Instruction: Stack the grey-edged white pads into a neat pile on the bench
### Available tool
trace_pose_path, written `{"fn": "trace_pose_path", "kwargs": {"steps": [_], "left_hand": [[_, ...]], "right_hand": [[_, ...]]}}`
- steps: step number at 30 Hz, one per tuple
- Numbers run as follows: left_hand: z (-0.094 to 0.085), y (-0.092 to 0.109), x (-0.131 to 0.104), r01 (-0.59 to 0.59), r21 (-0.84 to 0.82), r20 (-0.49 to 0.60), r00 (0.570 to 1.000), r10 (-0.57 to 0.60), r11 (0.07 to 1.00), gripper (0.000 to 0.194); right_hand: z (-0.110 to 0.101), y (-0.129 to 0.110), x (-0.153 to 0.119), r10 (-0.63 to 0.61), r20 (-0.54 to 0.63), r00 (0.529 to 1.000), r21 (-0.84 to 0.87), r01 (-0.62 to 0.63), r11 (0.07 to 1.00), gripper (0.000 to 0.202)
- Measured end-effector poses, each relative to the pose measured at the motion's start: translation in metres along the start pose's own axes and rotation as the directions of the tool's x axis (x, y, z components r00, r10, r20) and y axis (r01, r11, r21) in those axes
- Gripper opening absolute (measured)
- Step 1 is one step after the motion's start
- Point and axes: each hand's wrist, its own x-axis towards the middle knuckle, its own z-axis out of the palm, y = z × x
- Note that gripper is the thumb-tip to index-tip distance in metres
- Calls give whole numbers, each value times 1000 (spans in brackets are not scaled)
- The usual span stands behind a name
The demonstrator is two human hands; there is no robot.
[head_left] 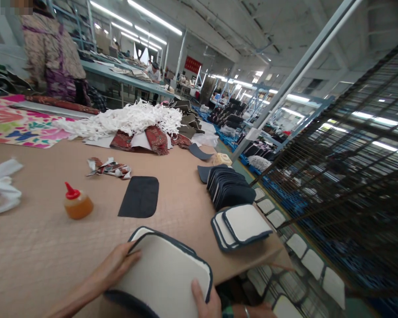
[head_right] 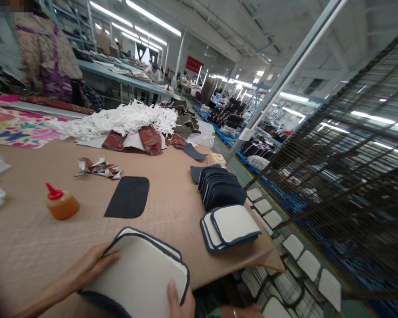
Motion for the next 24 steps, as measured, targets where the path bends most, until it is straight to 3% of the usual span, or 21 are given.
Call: {"fn": "trace_pose_path", "kwargs": {"steps": [4,9,14,17,20,24], "left_hand": [[-3,2,-5,42,-15,71,997,-41,999,35],[4,4,-5,19,-22,-76,997,-21,1000,32],[-8,2,-1,132,-93,64,990,-127,987,32],[-6,5,-1,101,-111,91,992,-91,989,31],[-1,8,-2,77,-103,55,996,-72,992,31],[-4,11,2,179,-233,82,983,-164,956,38]], "right_hand": [[-5,-8,9,12,5,1000,22,-12,1000,68],[4,2,10,-53,-78,996,-79,47,996,68],[-4,13,11,114,-38,993,10,-114,993,74],[-10,14,17,-6,32,999,-60,8,998,67],[-11,16,21,-45,-12,999,-180,42,983,66],[-8,29,12,35,13,999,49,-36,998,67]]}}
